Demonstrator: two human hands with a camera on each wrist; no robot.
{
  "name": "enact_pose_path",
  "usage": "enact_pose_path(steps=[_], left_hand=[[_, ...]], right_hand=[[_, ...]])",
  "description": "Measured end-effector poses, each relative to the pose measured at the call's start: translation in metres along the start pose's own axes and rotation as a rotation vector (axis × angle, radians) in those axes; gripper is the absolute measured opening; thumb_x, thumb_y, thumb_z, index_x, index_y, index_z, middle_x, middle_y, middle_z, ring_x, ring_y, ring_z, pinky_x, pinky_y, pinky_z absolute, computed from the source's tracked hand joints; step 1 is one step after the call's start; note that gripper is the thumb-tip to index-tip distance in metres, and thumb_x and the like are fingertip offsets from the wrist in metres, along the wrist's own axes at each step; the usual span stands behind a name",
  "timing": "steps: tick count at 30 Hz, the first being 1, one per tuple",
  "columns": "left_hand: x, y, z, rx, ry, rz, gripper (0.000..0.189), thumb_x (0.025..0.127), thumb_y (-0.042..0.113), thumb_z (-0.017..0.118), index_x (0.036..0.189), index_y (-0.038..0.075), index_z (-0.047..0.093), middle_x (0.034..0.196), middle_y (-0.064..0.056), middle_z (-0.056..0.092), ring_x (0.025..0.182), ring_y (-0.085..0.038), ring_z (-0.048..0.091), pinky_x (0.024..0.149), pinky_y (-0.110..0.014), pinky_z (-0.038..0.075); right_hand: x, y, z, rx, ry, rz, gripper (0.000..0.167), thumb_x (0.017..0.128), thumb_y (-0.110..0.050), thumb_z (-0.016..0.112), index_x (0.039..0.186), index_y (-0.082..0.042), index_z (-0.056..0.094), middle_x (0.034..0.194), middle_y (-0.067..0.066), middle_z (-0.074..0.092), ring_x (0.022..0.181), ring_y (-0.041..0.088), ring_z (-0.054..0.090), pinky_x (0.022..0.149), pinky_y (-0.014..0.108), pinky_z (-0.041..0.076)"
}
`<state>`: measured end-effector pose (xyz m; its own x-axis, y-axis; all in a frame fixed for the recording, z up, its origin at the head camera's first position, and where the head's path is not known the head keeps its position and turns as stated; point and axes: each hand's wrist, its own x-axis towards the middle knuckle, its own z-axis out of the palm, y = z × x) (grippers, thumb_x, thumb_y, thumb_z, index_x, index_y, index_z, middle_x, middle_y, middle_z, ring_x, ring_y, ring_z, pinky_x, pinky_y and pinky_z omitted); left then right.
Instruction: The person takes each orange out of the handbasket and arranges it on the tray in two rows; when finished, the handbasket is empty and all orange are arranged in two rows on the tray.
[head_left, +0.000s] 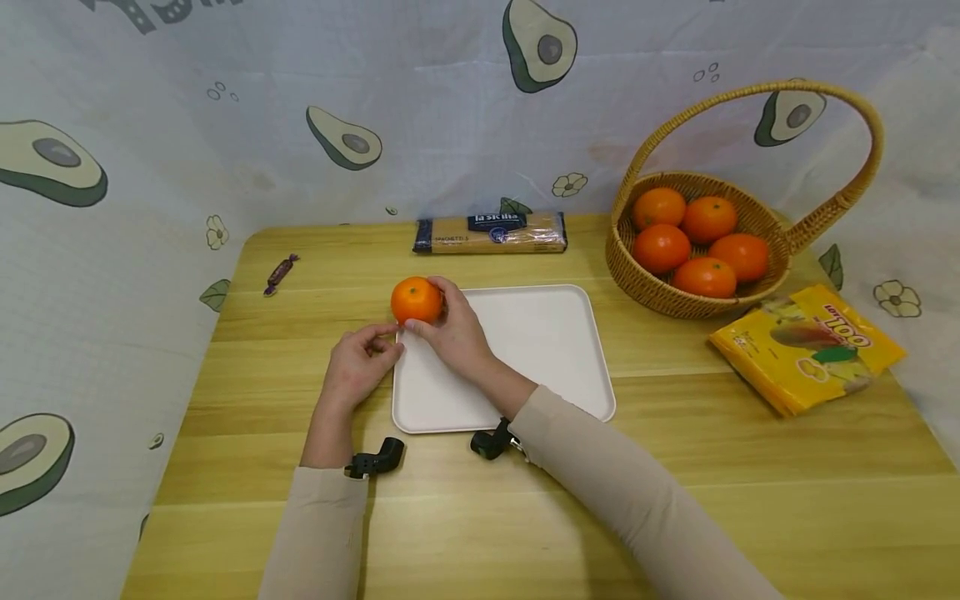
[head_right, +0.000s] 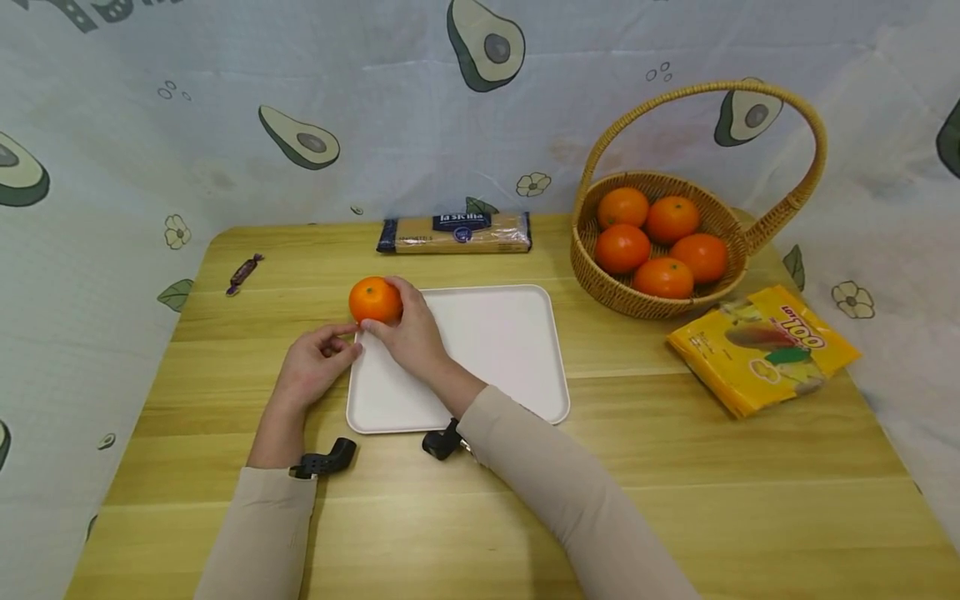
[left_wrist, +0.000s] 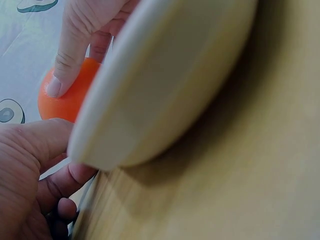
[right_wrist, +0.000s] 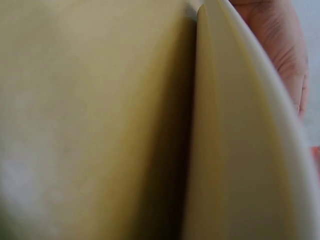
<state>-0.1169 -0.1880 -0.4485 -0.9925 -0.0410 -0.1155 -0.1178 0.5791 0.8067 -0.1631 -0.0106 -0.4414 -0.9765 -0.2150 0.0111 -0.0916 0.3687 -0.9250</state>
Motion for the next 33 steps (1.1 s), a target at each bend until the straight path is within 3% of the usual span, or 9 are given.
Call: enact_pose_path(steps=[7, 13, 19, 26, 33], left_hand=[[0.0, 0.0, 0.0, 0.011, 0.004, 0.032, 0.034, 0.095, 0.022, 0.07, 0.127, 0.011, 0.072, 0.094, -0.011, 0.07, 0.085, -0.023, 0.052, 0.072, -0.031, 0.04], [0.001, 0.0, 0.001, 0.011, 0.005, 0.01, 0.034, 0.096, 0.024, 0.07, 0.128, 0.013, 0.071, 0.095, -0.011, 0.069, 0.09, -0.025, 0.05, 0.077, -0.033, 0.038], [0.0, 0.0, 0.001, 0.009, 0.005, -0.001, 0.035, 0.095, 0.024, 0.071, 0.128, 0.012, 0.071, 0.097, -0.012, 0.069, 0.093, -0.025, 0.049, 0.079, -0.033, 0.038], [-0.001, -0.001, 0.002, -0.001, 0.011, 0.005, 0.034, 0.094, 0.022, 0.072, 0.126, 0.011, 0.071, 0.096, -0.011, 0.068, 0.088, -0.024, 0.051, 0.075, -0.032, 0.039], [-0.001, -0.001, 0.002, 0.006, 0.012, 0.022, 0.03, 0.095, 0.021, 0.072, 0.124, 0.012, 0.073, 0.098, -0.012, 0.07, 0.089, -0.025, 0.052, 0.076, -0.031, 0.039]], right_hand=[[-0.001, 0.0, -0.001, 0.043, -0.002, -0.001, 0.08, 0.088, -0.022, 0.082, 0.154, -0.01, 0.037, 0.154, 0.012, 0.046, 0.138, 0.028, 0.052, 0.116, 0.043, 0.042], [-0.005, -0.004, -0.005, 0.076, -0.012, 0.028, 0.087, 0.087, -0.025, 0.083, 0.156, -0.011, 0.034, 0.158, 0.011, 0.042, 0.143, 0.029, 0.048, 0.118, 0.043, 0.04], [-0.015, -0.009, -0.02, 0.04, -0.021, 0.069, 0.087, 0.087, -0.033, 0.082, 0.157, -0.015, 0.034, 0.163, 0.008, 0.036, 0.149, 0.029, 0.041, 0.119, 0.044, 0.039], [-0.029, -0.013, -0.057, -0.076, -0.028, 0.054, 0.081, 0.088, -0.037, 0.08, 0.155, -0.015, 0.039, 0.161, 0.01, 0.037, 0.148, 0.03, 0.042, 0.12, 0.045, 0.037], [-0.043, -0.011, -0.119, -0.324, -0.013, 0.054, 0.081, 0.089, -0.044, 0.078, 0.155, -0.017, 0.04, 0.162, 0.01, 0.035, 0.146, 0.033, 0.04, 0.118, 0.055, 0.037]])
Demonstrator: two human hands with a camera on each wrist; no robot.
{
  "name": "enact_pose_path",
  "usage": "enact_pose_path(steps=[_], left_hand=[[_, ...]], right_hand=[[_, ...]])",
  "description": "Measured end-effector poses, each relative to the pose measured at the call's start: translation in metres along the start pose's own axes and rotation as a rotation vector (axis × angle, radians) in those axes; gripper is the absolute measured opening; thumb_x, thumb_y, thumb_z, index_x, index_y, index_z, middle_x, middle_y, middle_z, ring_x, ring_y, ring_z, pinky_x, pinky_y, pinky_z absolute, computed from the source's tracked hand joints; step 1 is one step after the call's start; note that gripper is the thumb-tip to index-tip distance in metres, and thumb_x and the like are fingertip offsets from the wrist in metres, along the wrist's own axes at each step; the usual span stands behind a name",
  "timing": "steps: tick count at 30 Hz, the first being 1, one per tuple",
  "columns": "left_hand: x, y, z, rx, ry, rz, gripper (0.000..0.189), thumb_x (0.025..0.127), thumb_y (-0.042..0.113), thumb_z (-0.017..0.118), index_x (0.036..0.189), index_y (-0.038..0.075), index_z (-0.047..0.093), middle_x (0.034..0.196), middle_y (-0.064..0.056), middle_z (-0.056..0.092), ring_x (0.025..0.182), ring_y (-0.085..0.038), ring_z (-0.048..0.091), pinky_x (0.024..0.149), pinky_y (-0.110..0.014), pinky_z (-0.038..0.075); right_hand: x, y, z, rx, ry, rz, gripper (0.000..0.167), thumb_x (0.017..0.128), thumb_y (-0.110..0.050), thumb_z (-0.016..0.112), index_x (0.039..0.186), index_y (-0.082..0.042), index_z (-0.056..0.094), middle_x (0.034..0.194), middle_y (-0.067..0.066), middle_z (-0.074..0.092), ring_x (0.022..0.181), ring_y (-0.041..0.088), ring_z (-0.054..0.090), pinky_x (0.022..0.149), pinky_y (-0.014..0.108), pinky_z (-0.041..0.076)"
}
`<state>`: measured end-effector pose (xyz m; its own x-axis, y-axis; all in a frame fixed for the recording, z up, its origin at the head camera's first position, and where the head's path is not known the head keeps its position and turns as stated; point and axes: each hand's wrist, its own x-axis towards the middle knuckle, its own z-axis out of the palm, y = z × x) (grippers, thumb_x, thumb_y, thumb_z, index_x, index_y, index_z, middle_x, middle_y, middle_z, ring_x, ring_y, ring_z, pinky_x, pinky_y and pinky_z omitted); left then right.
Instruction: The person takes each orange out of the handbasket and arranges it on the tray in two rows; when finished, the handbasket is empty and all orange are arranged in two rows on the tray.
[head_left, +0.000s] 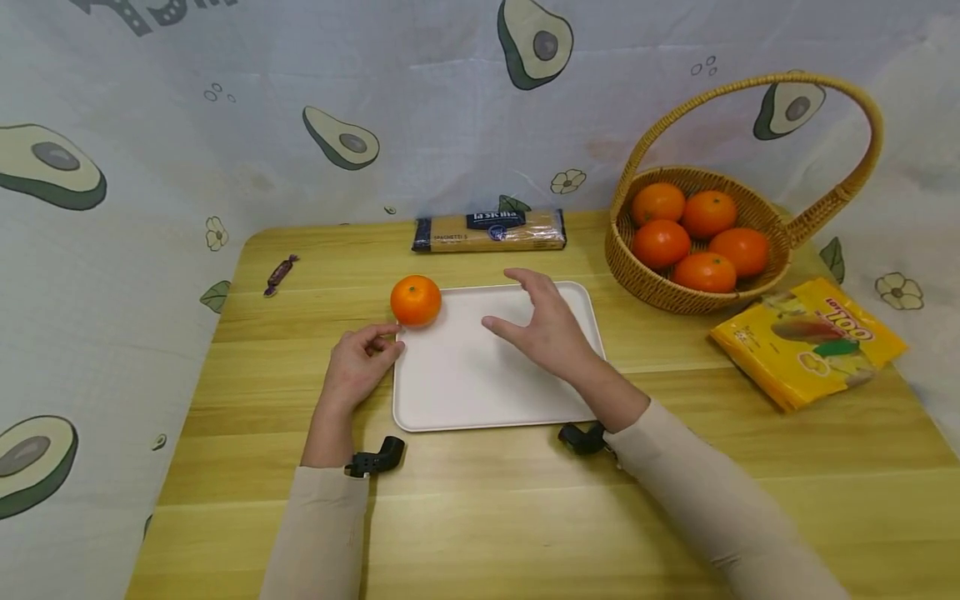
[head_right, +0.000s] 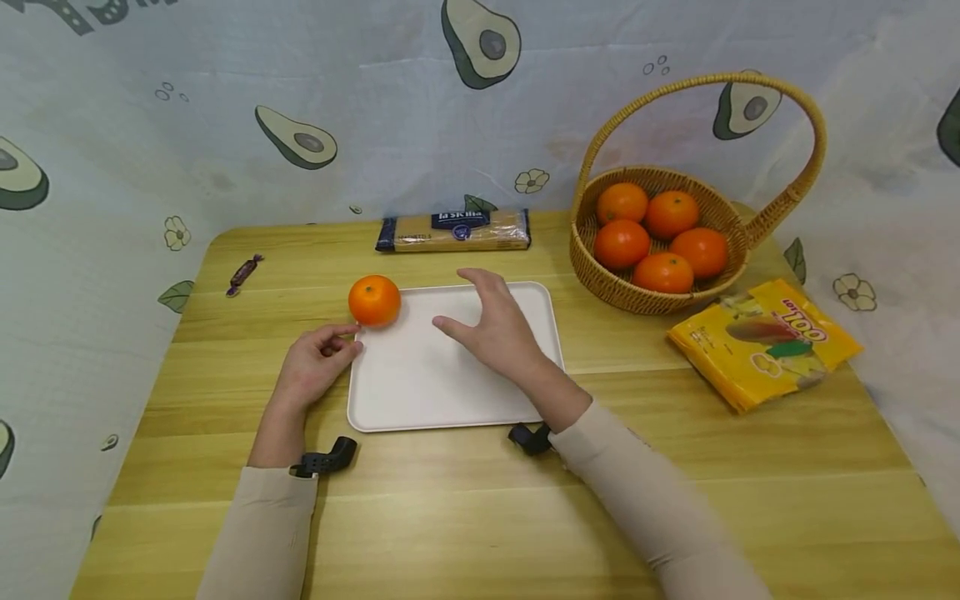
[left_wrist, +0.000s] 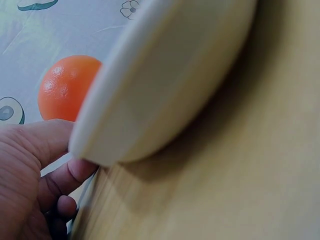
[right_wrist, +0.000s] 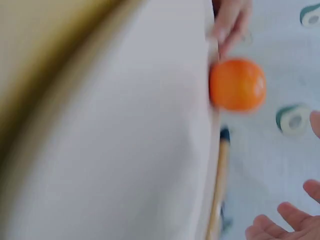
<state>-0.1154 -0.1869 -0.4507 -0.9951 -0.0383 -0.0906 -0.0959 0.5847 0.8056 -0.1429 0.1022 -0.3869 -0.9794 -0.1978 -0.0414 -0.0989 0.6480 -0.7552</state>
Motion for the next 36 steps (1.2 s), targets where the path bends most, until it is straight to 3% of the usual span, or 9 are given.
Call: enact_pose_path(steps=[4, 10, 15, 18, 26, 36], left_hand=[[-0.001, 0.0, 0.001, 0.014, 0.007, -0.008, 0.031, 0.095, 0.023, 0.072, 0.124, 0.013, 0.074, 0.1, -0.012, 0.07, 0.094, -0.025, 0.05, 0.08, -0.033, 0.036], [-0.001, -0.001, 0.001, 0.015, 0.017, -0.012, 0.032, 0.094, 0.024, 0.073, 0.125, 0.014, 0.073, 0.101, -0.012, 0.07, 0.094, -0.024, 0.048, 0.079, -0.033, 0.036], [-0.002, -0.001, 0.0, 0.008, 0.015, -0.016, 0.034, 0.093, 0.024, 0.075, 0.125, 0.014, 0.073, 0.101, -0.012, 0.071, 0.095, -0.024, 0.049, 0.079, -0.033, 0.037], [-0.002, -0.001, 0.001, 0.002, 0.008, -0.019, 0.037, 0.091, 0.023, 0.077, 0.126, 0.014, 0.073, 0.1, -0.012, 0.071, 0.096, -0.024, 0.049, 0.08, -0.032, 0.037], [-0.001, -0.001, 0.002, 0.018, 0.002, -0.02, 0.038, 0.09, 0.023, 0.079, 0.127, 0.015, 0.073, 0.098, -0.011, 0.071, 0.095, -0.022, 0.047, 0.081, -0.032, 0.035], [0.0, -0.003, 0.002, 0.008, 0.006, -0.013, 0.038, 0.089, 0.023, 0.079, 0.126, 0.016, 0.073, 0.097, -0.01, 0.072, 0.093, -0.021, 0.047, 0.079, -0.032, 0.035]], right_hand=[[-0.007, 0.018, -0.042, -0.108, 0.044, 0.002, 0.081, 0.09, -0.043, 0.077, 0.156, -0.016, 0.038, 0.162, 0.013, 0.035, 0.148, 0.037, 0.036, 0.118, 0.062, 0.032], [-0.016, 0.048, -0.105, -0.27, 0.139, -0.075, 0.075, 0.09, -0.035, 0.079, 0.15, -0.007, 0.044, 0.155, 0.02, 0.041, 0.143, 0.041, 0.038, 0.115, 0.064, 0.032], [-0.017, 0.072, -0.151, -0.368, 0.131, -0.085, 0.075, 0.089, -0.036, 0.08, 0.148, -0.004, 0.046, 0.154, 0.025, 0.04, 0.142, 0.046, 0.036, 0.113, 0.066, 0.031], [-0.017, 0.087, -0.172, -0.412, 0.118, -0.038, 0.078, 0.09, -0.04, 0.077, 0.149, -0.002, 0.044, 0.157, 0.028, 0.036, 0.143, 0.05, 0.032, 0.113, 0.069, 0.028], [-0.014, 0.129, -0.209, -0.412, 0.087, 0.047, 0.082, 0.093, -0.045, 0.072, 0.152, 0.002, 0.039, 0.156, 0.035, 0.033, 0.141, 0.056, 0.028, 0.109, 0.075, 0.025], [-0.011, 0.15, -0.227, -0.406, 0.004, 0.103, 0.089, 0.094, -0.05, 0.069, 0.155, 0.005, 0.034, 0.155, 0.038, 0.032, 0.138, 0.06, 0.03, 0.106, 0.075, 0.026]])
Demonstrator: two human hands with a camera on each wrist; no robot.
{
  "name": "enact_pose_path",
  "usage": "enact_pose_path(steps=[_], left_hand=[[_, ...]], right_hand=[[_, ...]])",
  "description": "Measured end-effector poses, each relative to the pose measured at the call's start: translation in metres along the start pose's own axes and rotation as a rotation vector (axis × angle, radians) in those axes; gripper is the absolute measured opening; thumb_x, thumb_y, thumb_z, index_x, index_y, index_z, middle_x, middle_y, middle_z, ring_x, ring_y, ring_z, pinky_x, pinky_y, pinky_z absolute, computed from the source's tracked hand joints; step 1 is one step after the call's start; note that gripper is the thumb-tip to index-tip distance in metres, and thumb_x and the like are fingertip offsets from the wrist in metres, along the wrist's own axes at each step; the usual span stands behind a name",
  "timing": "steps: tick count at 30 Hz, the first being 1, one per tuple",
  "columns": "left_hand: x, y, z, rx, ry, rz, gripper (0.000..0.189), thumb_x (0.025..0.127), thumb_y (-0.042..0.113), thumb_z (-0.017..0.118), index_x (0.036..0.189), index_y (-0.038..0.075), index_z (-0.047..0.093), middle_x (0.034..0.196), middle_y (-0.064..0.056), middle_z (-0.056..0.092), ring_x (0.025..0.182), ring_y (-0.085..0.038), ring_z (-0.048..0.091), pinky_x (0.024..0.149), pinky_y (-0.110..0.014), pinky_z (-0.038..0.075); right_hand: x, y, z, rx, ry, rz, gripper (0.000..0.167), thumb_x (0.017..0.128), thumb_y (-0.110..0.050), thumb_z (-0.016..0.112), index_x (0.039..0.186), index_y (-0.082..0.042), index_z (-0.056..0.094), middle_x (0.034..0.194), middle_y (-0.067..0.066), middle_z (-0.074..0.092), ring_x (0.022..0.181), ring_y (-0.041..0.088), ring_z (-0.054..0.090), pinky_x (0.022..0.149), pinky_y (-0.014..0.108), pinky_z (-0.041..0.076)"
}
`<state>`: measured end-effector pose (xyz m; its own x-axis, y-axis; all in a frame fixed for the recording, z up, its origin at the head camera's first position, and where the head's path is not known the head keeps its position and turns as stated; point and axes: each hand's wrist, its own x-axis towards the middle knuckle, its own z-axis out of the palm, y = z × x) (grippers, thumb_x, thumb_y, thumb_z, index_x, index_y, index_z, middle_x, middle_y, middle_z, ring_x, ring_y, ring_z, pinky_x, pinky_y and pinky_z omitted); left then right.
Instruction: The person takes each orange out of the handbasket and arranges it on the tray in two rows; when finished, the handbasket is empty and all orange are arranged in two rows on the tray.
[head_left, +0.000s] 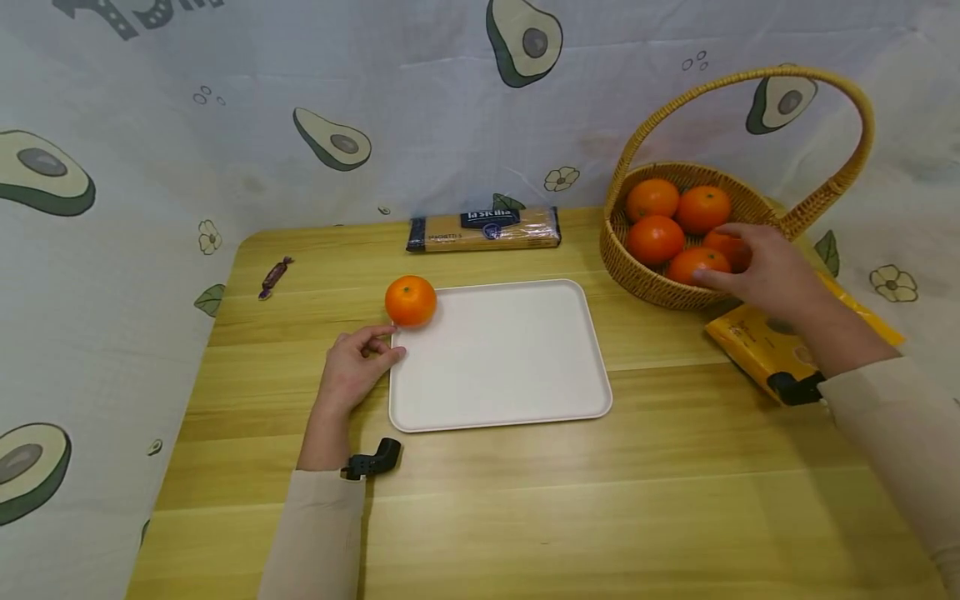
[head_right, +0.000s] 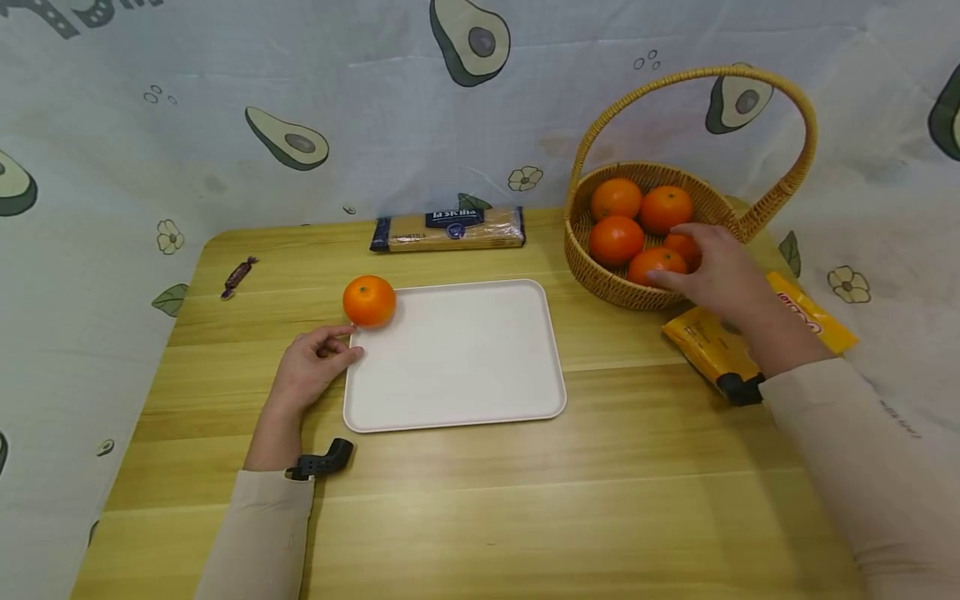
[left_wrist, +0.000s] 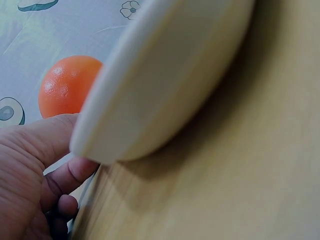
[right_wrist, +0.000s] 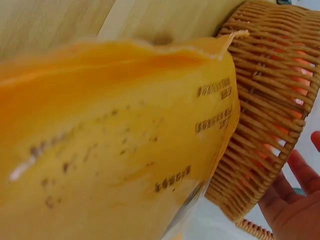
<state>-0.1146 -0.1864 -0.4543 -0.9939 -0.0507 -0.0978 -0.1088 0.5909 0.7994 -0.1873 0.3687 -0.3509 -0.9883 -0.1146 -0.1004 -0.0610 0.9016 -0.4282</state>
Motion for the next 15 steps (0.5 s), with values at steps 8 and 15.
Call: enact_pose_path(steps=[8, 15], left_hand=[[0.0, 0.001, -0.0002, -0.006, -0.006, -0.005, 0.038, 0.09, 0.024, 0.079, 0.126, 0.015, 0.073, 0.098, -0.01, 0.071, 0.093, -0.021, 0.047, 0.08, -0.032, 0.035], [-0.0002, 0.0011, 0.0001, -0.008, -0.006, -0.01, 0.038, 0.09, 0.024, 0.079, 0.126, 0.015, 0.073, 0.098, -0.01, 0.071, 0.094, -0.021, 0.046, 0.08, -0.032, 0.035]], right_hand=[[0.0, 0.0047, -0.0002, -0.042, -0.008, -0.002, 0.088, 0.091, -0.05, 0.073, 0.152, 0.004, 0.038, 0.145, 0.037, 0.043, 0.124, 0.055, 0.043, 0.097, 0.07, 0.036], [0.003, 0.0049, -0.0011, -0.041, -0.019, -0.005, 0.09, 0.09, -0.051, 0.074, 0.151, 0.004, 0.039, 0.143, 0.036, 0.046, 0.124, 0.053, 0.046, 0.099, 0.069, 0.036]])
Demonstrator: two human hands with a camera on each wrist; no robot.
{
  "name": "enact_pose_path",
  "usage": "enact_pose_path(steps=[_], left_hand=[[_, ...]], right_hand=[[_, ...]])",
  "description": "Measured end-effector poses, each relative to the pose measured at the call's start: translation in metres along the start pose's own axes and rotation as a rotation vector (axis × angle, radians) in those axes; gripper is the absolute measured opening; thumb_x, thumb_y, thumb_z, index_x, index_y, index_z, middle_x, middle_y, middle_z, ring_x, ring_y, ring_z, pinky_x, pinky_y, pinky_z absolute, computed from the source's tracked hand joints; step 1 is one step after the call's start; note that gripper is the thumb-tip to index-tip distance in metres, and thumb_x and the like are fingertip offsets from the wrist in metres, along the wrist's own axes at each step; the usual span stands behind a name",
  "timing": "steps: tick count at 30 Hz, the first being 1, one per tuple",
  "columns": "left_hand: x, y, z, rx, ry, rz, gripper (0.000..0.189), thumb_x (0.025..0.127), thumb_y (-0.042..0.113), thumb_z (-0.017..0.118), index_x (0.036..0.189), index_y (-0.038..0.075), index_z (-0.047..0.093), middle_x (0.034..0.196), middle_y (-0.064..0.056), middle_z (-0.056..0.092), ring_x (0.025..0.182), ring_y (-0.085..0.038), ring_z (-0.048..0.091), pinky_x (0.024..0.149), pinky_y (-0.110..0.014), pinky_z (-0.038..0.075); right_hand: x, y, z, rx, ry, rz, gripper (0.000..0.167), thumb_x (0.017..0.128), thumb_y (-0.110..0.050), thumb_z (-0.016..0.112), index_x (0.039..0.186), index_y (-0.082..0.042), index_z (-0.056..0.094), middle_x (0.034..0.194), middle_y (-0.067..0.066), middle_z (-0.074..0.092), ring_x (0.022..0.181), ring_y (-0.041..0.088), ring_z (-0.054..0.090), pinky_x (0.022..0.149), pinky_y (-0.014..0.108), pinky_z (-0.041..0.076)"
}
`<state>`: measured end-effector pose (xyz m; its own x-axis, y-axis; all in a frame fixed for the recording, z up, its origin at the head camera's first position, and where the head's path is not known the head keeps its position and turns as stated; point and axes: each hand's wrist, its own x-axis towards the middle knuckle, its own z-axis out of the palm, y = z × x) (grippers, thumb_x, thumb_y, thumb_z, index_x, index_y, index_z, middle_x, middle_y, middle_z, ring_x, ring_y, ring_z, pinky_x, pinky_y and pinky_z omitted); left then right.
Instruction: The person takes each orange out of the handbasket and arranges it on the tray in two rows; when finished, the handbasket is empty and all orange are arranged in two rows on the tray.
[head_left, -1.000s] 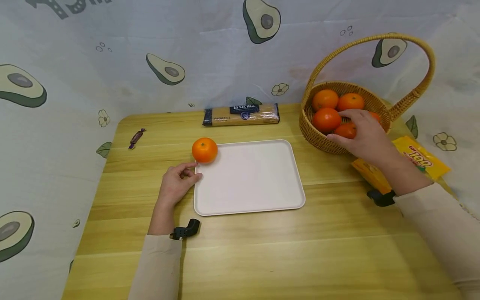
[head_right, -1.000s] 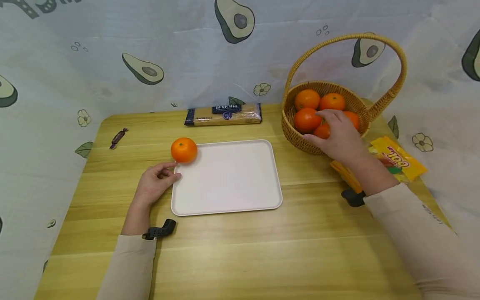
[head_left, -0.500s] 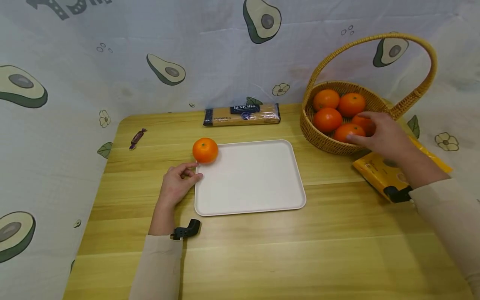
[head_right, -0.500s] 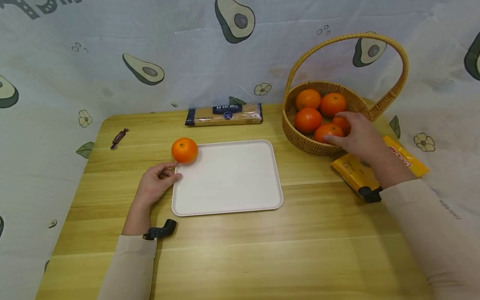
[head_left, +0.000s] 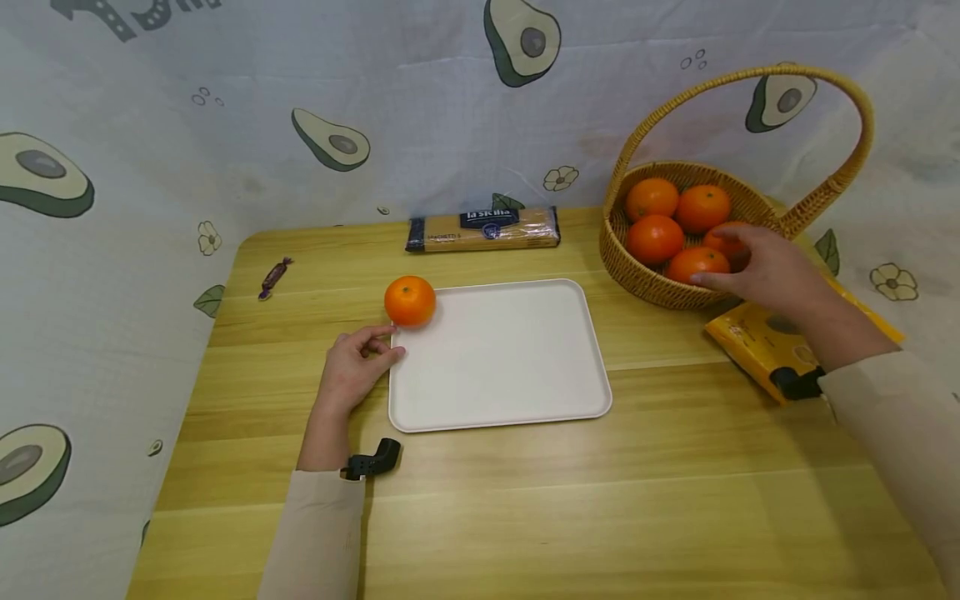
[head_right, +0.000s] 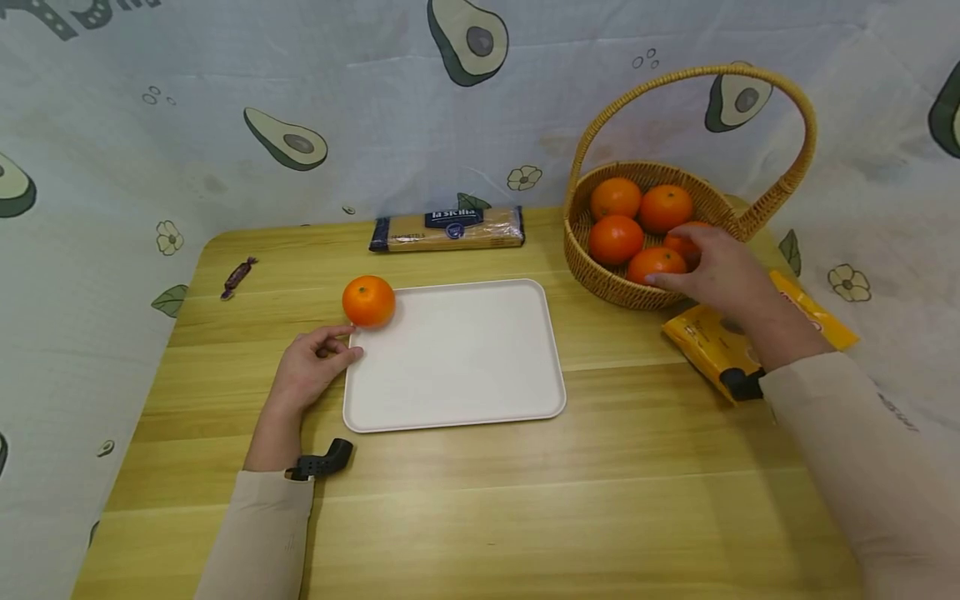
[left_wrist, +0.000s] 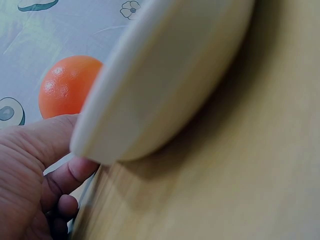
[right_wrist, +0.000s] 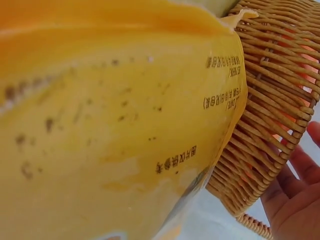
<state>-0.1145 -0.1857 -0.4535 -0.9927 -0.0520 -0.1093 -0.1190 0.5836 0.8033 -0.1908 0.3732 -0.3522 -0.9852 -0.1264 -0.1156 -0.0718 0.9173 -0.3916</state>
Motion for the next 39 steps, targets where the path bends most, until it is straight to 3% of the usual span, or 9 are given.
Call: enact_pose_path(steps=[11, 23, 32, 39], left_hand=[[0.0004, -0.0019, 0.0003, -0.008, 0.014, 0.014, 0.038, 0.089, 0.023, 0.079, 0.126, 0.015, 0.073, 0.098, -0.01, 0.072, 0.094, -0.021, 0.048, 0.08, -0.032, 0.036], [0.0001, -0.0013, -0.0002, -0.009, -0.003, 0.009, 0.038, 0.09, 0.025, 0.079, 0.127, 0.015, 0.073, 0.099, -0.01, 0.071, 0.097, -0.023, 0.048, 0.082, -0.033, 0.036], [0.0, -0.0016, 0.0012, 0.005, 0.013, 0.007, 0.038, 0.09, 0.024, 0.079, 0.126, 0.016, 0.073, 0.098, -0.009, 0.071, 0.094, -0.021, 0.047, 0.079, -0.032, 0.036], [-0.0006, -0.0015, -0.0002, 0.018, 0.01, 0.007, 0.038, 0.09, 0.025, 0.078, 0.127, 0.016, 0.073, 0.099, -0.011, 0.071, 0.094, -0.023, 0.047, 0.078, -0.033, 0.035]], right_hand=[[0.0045, -0.0024, -0.0018, -0.058, -0.028, 0.007, 0.091, 0.089, -0.056, 0.073, 0.15, 0.002, 0.04, 0.144, 0.034, 0.048, 0.124, 0.053, 0.047, 0.099, 0.068, 0.036], [0.0086, -0.0044, -0.0034, -0.204, -0.085, 0.006, 0.084, 0.089, -0.066, 0.066, 0.143, -0.004, 0.047, 0.135, 0.034, 0.054, 0.117, 0.055, 0.052, 0.096, 0.067, 0.04], [0.0105, -0.0042, -0.0023, -0.184, -0.088, 0.017, 0.08, 0.09, -0.062, 0.068, 0.14, -0.002, 0.051, 0.134, 0.036, 0.055, 0.115, 0.056, 0.052, 0.094, 0.067, 0.041], [0.0074, -0.0071, -0.0013, -0.162, -0.039, -0.002, 0.077, 0.09, -0.057, 0.07, 0.139, -0.001, 0.052, 0.131, 0.036, 0.056, 0.112, 0.053, 0.054, 0.092, 0.065, 0.042]])
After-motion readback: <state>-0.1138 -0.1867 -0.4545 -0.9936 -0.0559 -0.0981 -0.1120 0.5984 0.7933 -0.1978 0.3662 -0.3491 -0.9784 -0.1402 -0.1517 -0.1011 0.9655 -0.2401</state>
